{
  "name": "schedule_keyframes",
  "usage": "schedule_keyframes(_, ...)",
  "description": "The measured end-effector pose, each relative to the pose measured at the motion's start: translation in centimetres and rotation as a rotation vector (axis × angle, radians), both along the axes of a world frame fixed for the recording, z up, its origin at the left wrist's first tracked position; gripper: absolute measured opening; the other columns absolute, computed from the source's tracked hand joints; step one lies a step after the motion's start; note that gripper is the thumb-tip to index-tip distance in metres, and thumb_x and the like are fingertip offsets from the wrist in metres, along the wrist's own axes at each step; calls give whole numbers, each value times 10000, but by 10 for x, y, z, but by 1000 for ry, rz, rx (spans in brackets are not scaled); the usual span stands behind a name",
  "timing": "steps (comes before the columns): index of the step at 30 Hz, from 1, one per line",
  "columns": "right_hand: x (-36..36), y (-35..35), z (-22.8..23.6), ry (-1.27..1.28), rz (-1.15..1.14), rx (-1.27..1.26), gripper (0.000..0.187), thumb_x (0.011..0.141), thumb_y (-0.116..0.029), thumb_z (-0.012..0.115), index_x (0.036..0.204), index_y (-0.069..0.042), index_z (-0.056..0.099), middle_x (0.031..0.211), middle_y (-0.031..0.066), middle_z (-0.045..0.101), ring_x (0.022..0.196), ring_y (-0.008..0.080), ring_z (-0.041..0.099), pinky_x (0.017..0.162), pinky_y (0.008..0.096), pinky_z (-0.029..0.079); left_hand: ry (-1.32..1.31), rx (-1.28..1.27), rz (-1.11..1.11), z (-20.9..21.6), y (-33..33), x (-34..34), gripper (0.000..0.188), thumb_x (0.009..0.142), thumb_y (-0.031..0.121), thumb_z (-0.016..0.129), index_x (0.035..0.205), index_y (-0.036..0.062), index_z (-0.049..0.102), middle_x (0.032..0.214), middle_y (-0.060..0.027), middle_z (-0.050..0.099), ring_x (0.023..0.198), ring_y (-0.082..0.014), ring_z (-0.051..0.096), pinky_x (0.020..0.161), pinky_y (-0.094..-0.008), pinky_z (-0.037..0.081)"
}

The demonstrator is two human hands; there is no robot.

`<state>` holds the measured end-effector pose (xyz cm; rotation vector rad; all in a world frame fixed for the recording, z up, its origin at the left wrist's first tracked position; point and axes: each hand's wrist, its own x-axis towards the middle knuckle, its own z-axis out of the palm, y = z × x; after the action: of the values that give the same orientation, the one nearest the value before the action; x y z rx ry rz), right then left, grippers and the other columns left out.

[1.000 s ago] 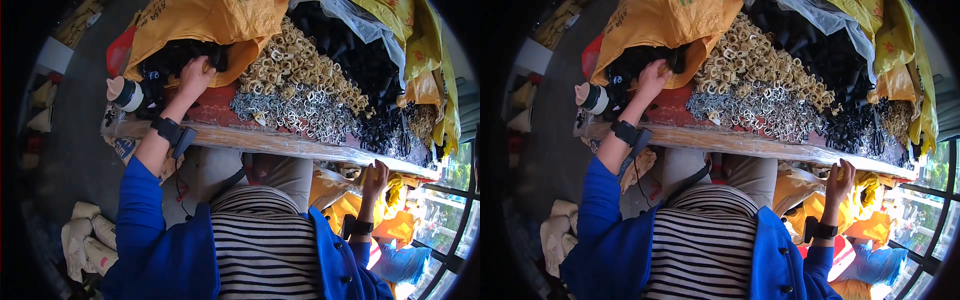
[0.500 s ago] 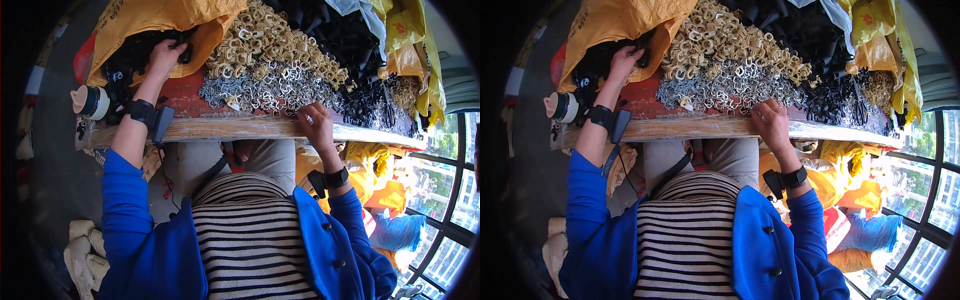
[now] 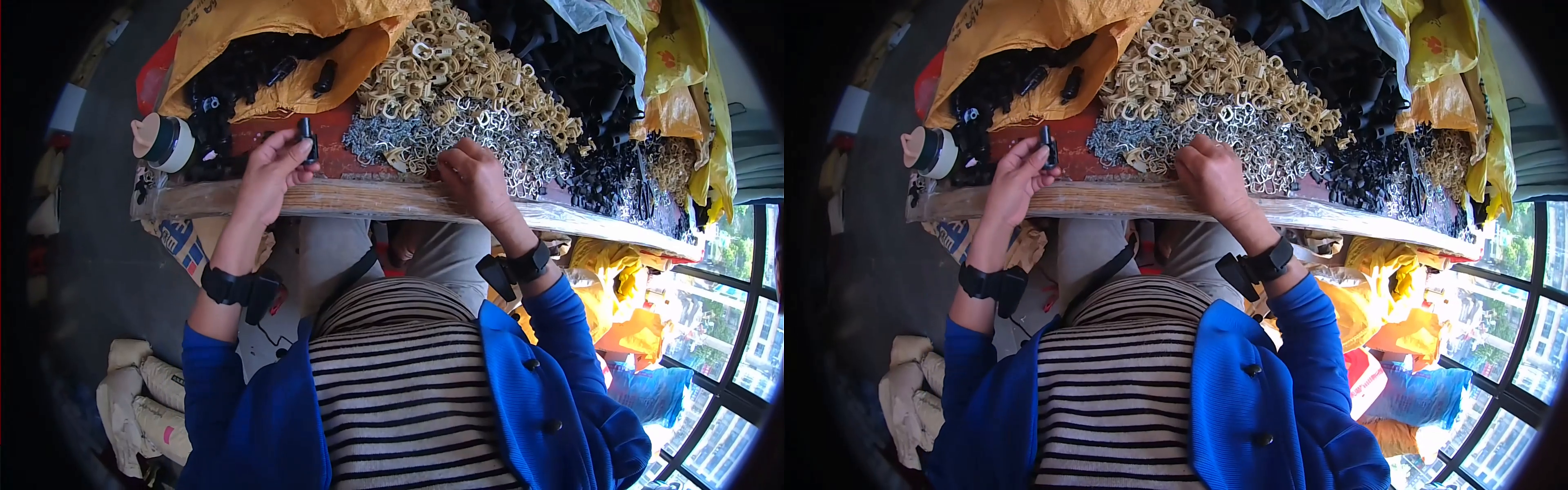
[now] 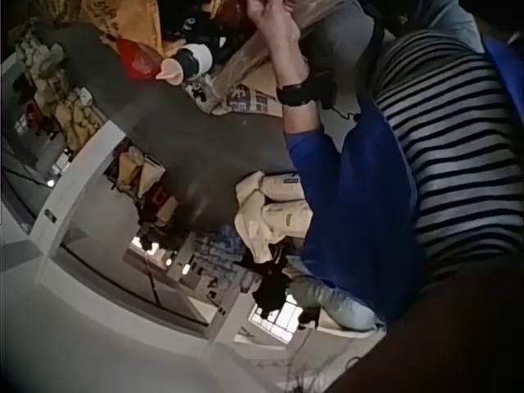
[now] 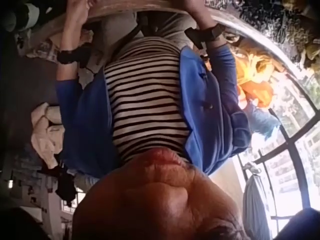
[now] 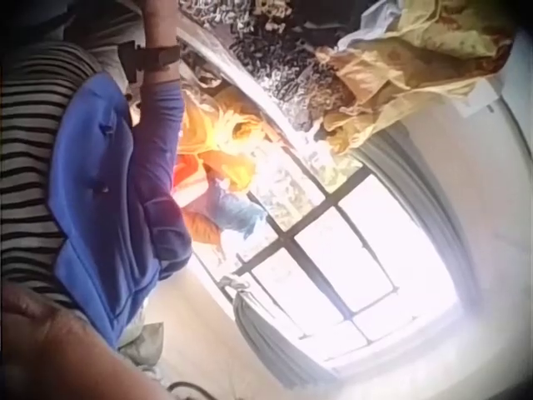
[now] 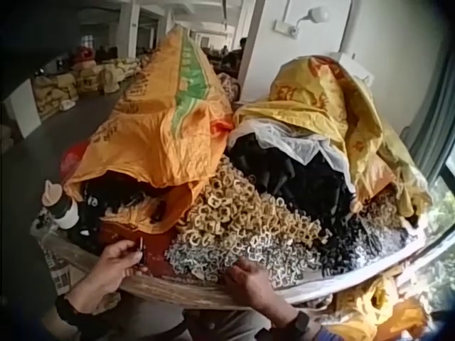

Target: Sorting and inspecting small metal hardware components at a workbench in a factory setting.

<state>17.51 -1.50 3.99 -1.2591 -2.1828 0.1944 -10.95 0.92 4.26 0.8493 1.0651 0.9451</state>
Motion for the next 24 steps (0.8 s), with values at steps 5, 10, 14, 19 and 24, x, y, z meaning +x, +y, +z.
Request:
schedule_keyframes(5,-7,12,-13,-219,-67,-91,49,693,-91,533,711,-57,502,668,76,466,572,260,515,492,342,425,-142,-52,-53,-1,-17,21,226,788,123,527,989,38,469,830,-52,549,656,-94,537,560,-175,452)
schedule_keyframes(10,-11,15,-6,-343,-58,-87,46,674,-67,495,672,-52,451,691,100,449,552,268,505,501,344,433,-220,-79,-149,1,-21,46,257,763,87,544,1003,40,466,834,-50,550,658,-77,515,584,-182,450)
schedule_keyframes(14,-12,12,-9,-127,22,-64,46,667,-34,492,702,-21,466,708,107,470,571,278,499,544,343,429,-186,-71,-169,-1,-25,66,268,728,63,572,979,47,480,805,-33,543,649,-65,502,574,-181,437)
schedule_keyframes(19,-16,7,2,287,46,-325,99,723,-75,541,770,3,501,671,71,522,571,184,496,533,275,407,-151,92,-208,-9,-15,88,196,710,68,592,889,46,515,745,-15,532,602,-63,490,536,-187,418)
schedule_keyframes(24,-21,5,1,714,4,-749,131,776,-130,534,790,0,519,634,-6,489,561,62,429,511,190,359,51,263,-170,-8,-8,103,141,715,95,589,829,39,527,644,3,519,544,-50,476,490,-186,402)
